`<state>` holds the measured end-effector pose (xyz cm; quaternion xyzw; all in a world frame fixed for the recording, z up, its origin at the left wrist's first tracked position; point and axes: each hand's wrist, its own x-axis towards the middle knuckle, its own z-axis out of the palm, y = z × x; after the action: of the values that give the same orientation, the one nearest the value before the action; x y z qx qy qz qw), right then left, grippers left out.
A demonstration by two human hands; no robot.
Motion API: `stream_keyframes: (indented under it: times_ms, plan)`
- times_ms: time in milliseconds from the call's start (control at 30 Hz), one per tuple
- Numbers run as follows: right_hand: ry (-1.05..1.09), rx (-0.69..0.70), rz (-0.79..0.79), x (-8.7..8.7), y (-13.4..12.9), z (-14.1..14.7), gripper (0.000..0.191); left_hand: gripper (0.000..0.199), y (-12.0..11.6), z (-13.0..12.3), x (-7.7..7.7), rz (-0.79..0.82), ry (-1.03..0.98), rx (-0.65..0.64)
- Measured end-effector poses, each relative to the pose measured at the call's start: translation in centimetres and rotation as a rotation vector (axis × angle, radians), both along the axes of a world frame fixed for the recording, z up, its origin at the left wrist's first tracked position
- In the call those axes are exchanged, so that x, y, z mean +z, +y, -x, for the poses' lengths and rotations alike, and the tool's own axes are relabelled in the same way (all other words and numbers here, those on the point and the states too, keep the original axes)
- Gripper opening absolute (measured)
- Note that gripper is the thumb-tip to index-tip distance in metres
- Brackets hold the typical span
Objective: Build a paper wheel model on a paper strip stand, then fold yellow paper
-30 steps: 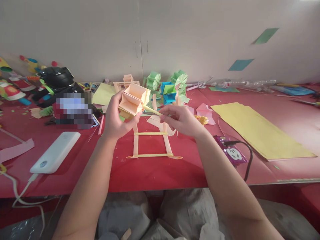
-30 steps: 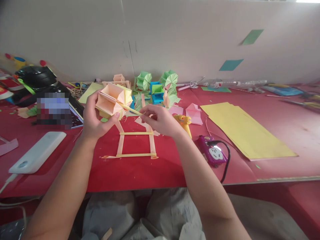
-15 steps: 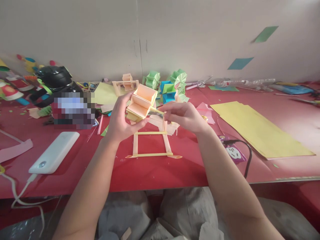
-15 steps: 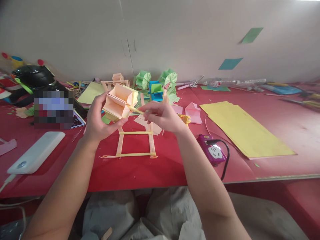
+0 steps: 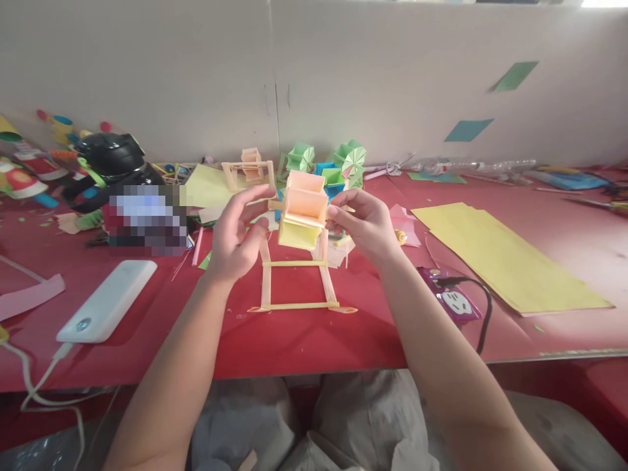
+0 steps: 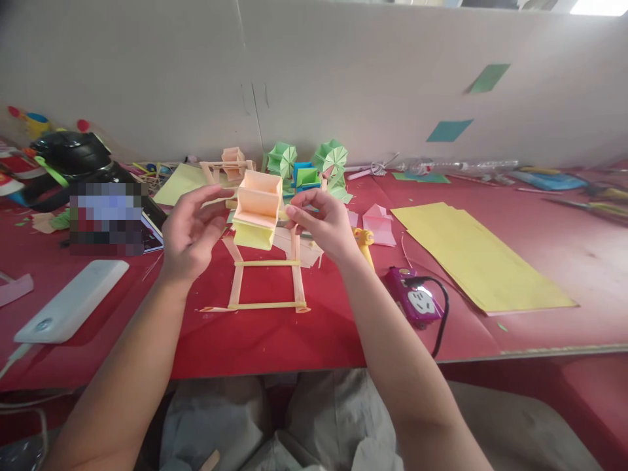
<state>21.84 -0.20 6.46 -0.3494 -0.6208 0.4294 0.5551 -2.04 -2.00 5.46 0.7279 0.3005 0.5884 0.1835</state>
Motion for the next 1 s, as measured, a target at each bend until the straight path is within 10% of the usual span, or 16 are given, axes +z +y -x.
stream_keyframes:
  times_ms: [200, 1000]
  plan:
    - [0.017, -0.055, 0.045, 0.1, -0.3, 0.4, 0.037, 0.021, 0.0, -0.5, 0.3, 0.032, -0.032, 0.059]
    - [0.155, 0.053, 0.071, -0.4, 0.2, 0.6, 0.034, 0.032, 0.1, 1.3, 0.8, 0.289, -0.108, 0.098]
